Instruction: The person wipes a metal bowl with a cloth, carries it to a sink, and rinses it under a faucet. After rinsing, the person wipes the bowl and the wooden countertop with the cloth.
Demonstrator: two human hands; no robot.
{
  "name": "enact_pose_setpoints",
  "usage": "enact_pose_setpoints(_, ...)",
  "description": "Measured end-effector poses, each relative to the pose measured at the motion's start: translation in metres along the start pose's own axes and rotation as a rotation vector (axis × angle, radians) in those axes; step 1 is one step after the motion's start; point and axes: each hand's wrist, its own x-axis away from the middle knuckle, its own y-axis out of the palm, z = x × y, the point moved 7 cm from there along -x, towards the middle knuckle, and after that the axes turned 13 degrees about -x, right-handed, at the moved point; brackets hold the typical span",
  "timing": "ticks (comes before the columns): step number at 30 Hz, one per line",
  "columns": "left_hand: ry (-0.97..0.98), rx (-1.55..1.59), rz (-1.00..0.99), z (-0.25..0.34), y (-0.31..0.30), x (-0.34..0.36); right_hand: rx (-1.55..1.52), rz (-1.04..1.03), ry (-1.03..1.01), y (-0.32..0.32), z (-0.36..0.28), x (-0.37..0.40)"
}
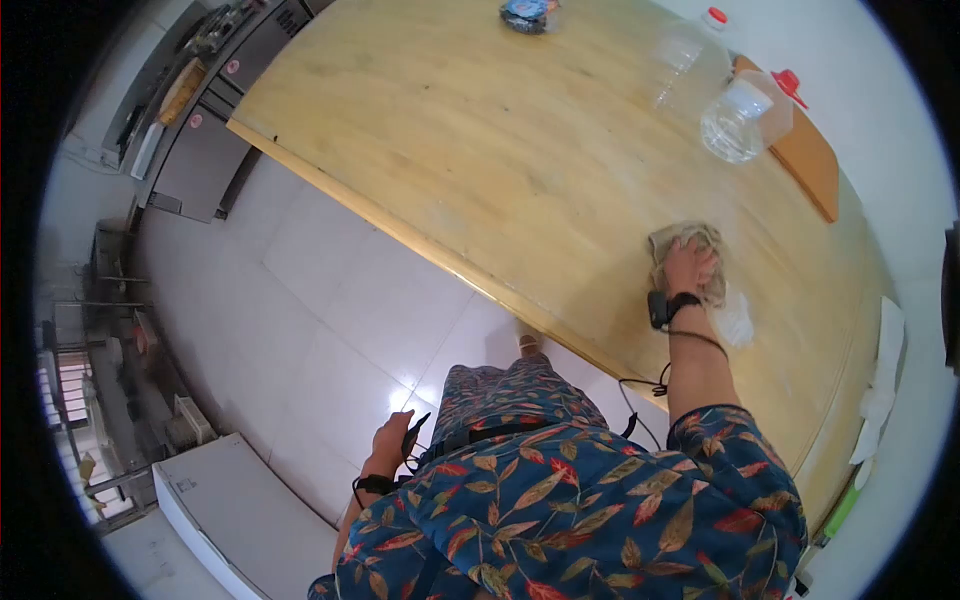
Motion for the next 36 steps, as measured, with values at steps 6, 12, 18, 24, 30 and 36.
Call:
enact_pose_setpoints(6, -0.214, -0.052, -0.034, -0.009, -0.002, -0.002, 0.051, -0.16, -0.281, 0.071, -0.159, -0.073)
enact_pose_setpoints(12, -0.333, 0.084, -0.184, 0.022, -0.031, -0.044, 0.101, -0.334, -0.833, 0.145, -0.304, 0.026)
enact_pose_setpoints(18, -0.174, -0.137, -0.129, 0.016, -0.058, -0.109, -0.047, -0.415, -1.293, 0.129, -0.255, 0.114)
enact_pose_setpoints(24, -0.129, -0.124, -0.13, 0.01, -0.077, -0.151, 0.197, -0.158, -0.856, 0.059, -0.116, 0.008)
enact_pose_setpoints(30, -0.071, -0.064, -0.201, -0.024, -0.082, -0.163, 0.293, -0.02, -0.761, 0.054, -0.035, 0.08)
enact_pose_setpoints(36, -0.046, -0.079, -0.208, -0.102, -0.107, -0.157, 0.175, -0.248, -0.922, 0.096, -0.123, 0.255)
